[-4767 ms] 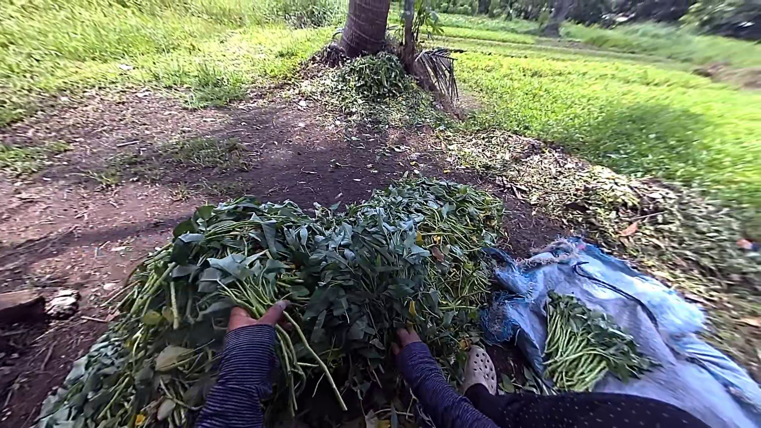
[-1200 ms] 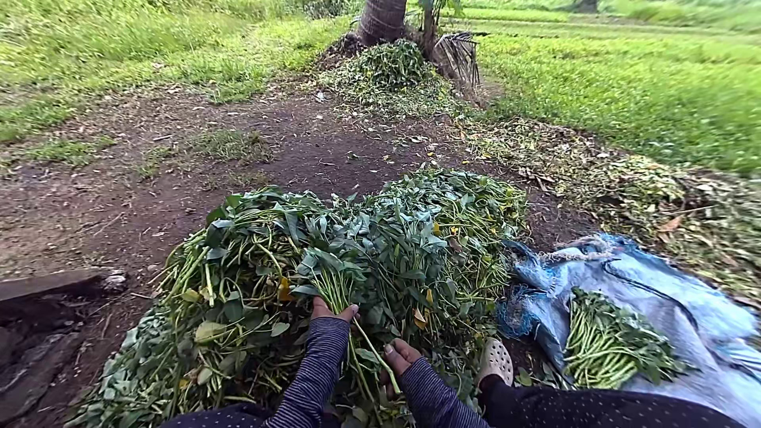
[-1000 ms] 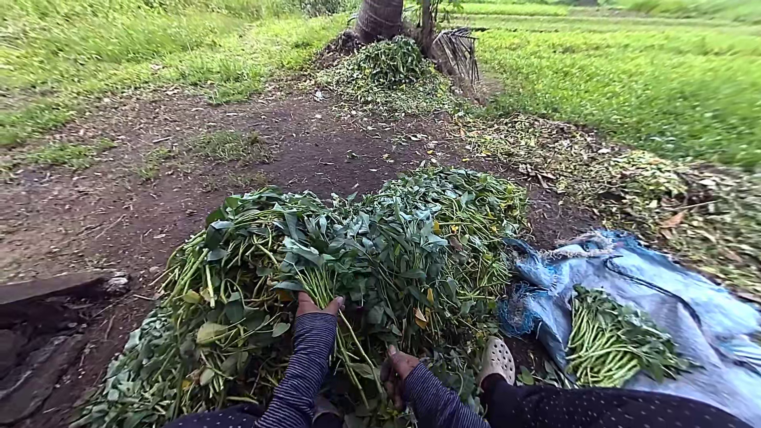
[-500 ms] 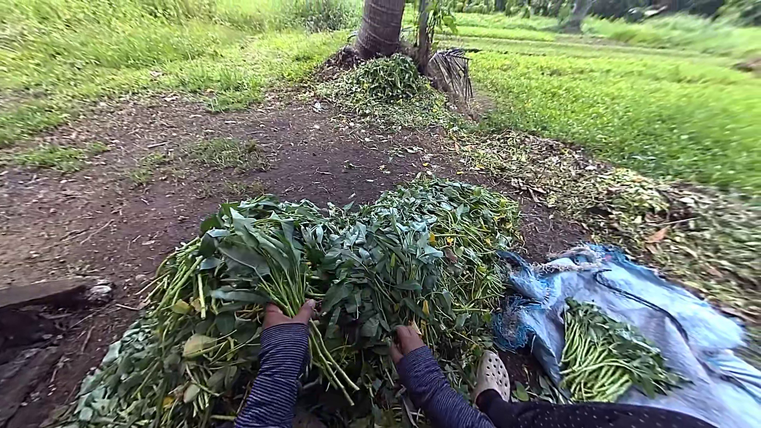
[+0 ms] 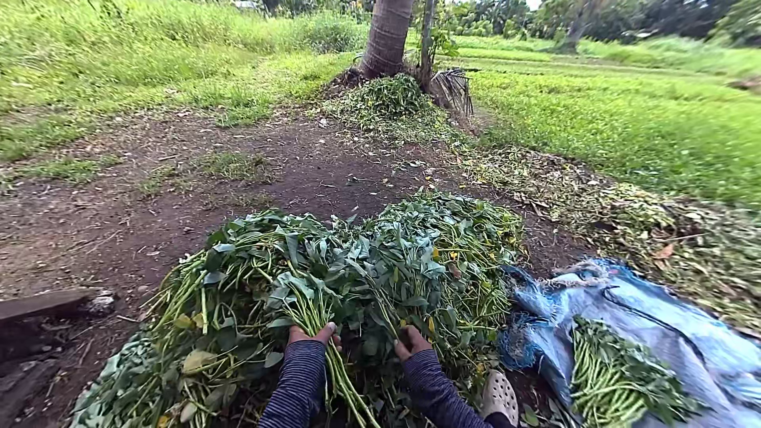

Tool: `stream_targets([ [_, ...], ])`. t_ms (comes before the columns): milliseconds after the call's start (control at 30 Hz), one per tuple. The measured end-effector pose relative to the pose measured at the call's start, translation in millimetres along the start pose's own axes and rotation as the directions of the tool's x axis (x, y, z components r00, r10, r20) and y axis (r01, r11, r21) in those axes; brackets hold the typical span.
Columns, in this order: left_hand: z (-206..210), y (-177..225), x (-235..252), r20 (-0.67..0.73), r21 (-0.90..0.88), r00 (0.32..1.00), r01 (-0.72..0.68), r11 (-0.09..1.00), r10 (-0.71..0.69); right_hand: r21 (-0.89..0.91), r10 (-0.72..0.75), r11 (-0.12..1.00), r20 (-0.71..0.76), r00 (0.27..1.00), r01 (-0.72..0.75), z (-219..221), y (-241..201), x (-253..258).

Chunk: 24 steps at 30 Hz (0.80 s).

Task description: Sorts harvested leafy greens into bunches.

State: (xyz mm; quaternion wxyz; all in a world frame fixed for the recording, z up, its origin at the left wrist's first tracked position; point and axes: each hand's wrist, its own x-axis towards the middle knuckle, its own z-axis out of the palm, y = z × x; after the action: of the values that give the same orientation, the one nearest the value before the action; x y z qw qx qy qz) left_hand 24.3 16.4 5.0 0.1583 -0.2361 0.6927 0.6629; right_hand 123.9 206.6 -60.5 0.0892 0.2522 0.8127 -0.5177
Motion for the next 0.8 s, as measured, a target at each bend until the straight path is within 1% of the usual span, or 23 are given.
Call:
stream_targets([
  [33, 0.0, 0.8, -1.1, 0.005, -0.007, 1.000, 0.012, 1.000, -0.012, 0.126, -0.011, 0.992, 0.007, 1.000, 0.010, -0.6, 6.5, -7.1],
  [67, 0.2, 0.9, -2.5, 0.014, -0.007, 1.000, 0.028, 1.000, -0.028, 0.207, 0.007, 0.978, 0.045, 0.999, -0.016, -1.2, 13.1, -12.8],
  [100, 0.8, 0.1, -4.3, 0.021, 0.002, 0.999, 0.043, 0.999, -0.043, 0.245, 0.025, 0.968, 0.082, 0.996, -0.045, 0.4, 22.9, -16.3],
  [167, 3.1, -1.7, -9.7, 0.050, 0.031, 0.996, 0.072, 0.997, -0.073, 0.251, 0.035, 0.965, 0.147, 0.989, -0.071, 3.2, 29.5, -26.6],
  [233, 5.6, -8.1, -16.0, 0.087, 0.066, 0.989, 0.115, 0.991, -0.121, 0.226, 0.051, 0.968, 0.244, 0.968, -0.108, 4.5, 15.8, -46.4],
  [333, 9.1, -21.7, -20.9, 0.163, 0.222, 0.970, 0.145, 0.964, -0.183, 0.184, 0.009, 0.980, 0.323, 0.946, -0.071, 17.5, 11.0, -63.0],
  [400, 13.6, -29.0, -20.3, 0.187, 0.378, 0.964, 0.106, 0.920, -0.188, 0.133, -0.047, 0.991, 0.348, 0.936, 0.001, 25.2, 16.0, -63.9],
  [467, 17.3, -31.3, -18.4, 0.196, 0.574, 0.967, 0.019, 0.818, -0.160, 0.106, -0.106, 0.992, 0.366, 0.924, 0.072, 29.5, 20.6, -63.6],
  [500, 18.0, -30.6, -17.1, 0.208, 0.647, 0.966, -0.016, 0.762, -0.156, 0.113, -0.102, 0.992, 0.383, 0.918, 0.064, 29.0, 18.4, -64.6],
  [533, 18.2, -30.9, -16.5, 0.225, 0.668, 0.963, -0.044, 0.743, -0.145, 0.147, -0.073, 0.989, 0.382, 0.921, 0.017, 28.8, 15.3, -65.5],
  [567, 18.0, -32.3, -16.3, 0.245, 0.650, 0.961, -0.066, 0.757, -0.126, 0.205, -0.019, 0.977, 0.366, 0.930, -0.061, 30.1, 13.4, -64.6],
  [600, 17.9, -33.6, -16.7, 0.265, 0.609, 0.958, -0.078, 0.789, -0.109, 0.284, 0.051, 0.945, 0.361, 0.931, -0.161, 30.5, 10.8, -62.9],
  [633, 18.1, -35.1, -17.3, 0.277, 0.560, 0.957, -0.084, 0.824, -0.091, 0.400, 0.110, 0.876, 0.377, 0.920, -0.269, 31.0, 10.5, -59.8],
  [667, 18.3, -35.2, -19.3, 0.285, 0.515, 0.956, -0.086, 0.853, -0.075, 0.526, 0.143, 0.766, 0.423, 0.895, -0.371, 31.5, 12.1, -56.8],
  [700, 18.2, -34.0, -21.7, 0.292, 0.489, 0.954, -0.091, 0.867, -0.065, 0.618, 0.146, 0.636, 0.492, 0.858, -0.462, 32.7, 13.3, -53.6],
  [733, 17.9, -33.3, -23.0, 0.298, 0.489, 0.953, -0.105, 0.866, -0.052, 0.658, 0.125, 0.539, 0.555, 0.822, -0.526, 34.3, 14.8, -50.4],
  [767, 17.2, -32.9, -23.9, 0.307, 0.506, 0.951, -0.128, 0.853, -0.039, 0.666, 0.111, 0.503, 0.582, 0.805, -0.551, 35.4, 13.1, -49.9],
  [800, 16.6, -32.6, -24.4, 0.315, 0.530, 0.949, -0.150, 0.835, -0.030, 0.673, 0.116, 0.491, 0.578, 0.807, -0.553, 37.1, 10.1, -51.0],
])
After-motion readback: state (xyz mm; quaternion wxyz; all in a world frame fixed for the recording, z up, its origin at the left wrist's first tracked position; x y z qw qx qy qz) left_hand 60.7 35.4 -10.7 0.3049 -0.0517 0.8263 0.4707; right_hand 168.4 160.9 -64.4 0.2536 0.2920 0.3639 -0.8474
